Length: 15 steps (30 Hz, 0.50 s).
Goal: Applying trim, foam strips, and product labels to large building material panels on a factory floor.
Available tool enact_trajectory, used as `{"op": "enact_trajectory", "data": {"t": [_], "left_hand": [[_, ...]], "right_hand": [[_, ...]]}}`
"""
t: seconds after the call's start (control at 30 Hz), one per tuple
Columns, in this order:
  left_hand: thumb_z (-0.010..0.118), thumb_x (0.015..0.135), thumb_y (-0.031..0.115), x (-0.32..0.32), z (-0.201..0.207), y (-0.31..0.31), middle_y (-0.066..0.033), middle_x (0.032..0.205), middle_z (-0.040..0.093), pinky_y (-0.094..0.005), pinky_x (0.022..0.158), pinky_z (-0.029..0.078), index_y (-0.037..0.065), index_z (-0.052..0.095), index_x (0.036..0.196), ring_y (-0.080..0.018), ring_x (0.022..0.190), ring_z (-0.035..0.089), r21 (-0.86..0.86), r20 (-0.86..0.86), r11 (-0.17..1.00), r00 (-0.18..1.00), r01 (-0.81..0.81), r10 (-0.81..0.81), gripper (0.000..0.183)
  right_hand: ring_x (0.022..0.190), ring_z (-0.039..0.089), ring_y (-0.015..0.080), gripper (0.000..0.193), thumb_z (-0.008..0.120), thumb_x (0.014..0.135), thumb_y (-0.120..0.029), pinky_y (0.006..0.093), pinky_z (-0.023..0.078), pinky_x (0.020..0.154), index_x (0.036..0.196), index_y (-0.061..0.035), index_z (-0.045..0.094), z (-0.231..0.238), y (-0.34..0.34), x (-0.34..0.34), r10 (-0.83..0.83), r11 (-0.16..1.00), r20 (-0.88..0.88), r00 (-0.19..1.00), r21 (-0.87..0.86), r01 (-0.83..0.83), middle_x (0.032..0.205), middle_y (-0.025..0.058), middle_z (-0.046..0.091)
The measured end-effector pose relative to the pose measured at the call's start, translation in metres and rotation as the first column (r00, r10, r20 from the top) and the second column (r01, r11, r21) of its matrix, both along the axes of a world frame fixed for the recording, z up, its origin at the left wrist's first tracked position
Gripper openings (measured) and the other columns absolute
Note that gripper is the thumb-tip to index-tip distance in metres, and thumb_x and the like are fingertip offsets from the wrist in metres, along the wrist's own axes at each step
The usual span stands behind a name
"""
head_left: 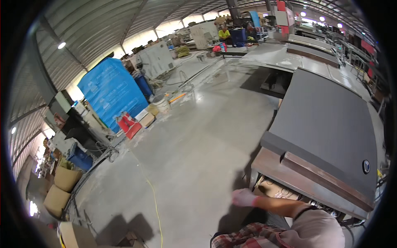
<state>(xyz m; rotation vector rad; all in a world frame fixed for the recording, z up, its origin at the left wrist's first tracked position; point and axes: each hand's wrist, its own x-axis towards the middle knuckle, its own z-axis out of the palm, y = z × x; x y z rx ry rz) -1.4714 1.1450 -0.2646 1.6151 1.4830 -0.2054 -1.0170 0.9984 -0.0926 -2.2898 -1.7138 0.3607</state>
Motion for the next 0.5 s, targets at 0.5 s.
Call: {"op": "enact_trajectory", "data": {"t": [0.5], "left_hand": [[0.041,0.097,0.035,0.288,-0.070,0.476,-0.0093,0.080,0.068,-0.0465,0.069,0.048,0.003,0.064,0.087,-0.0297,0.075,0.062,0.029,-0.218,0.763,0.749,0.646,-0.626,0.040]], "right_hand": [[0.092,0.063,0.0339,0.030,0.059,0.077,-0.029,0.0438,0.050,0.081,0.097,-0.0078,0.066,-0.080,0.222,0.179,-0.509,0.859,-0.354,0.784,-0.155,0.488,0.095,0.0158,0.064]]}}
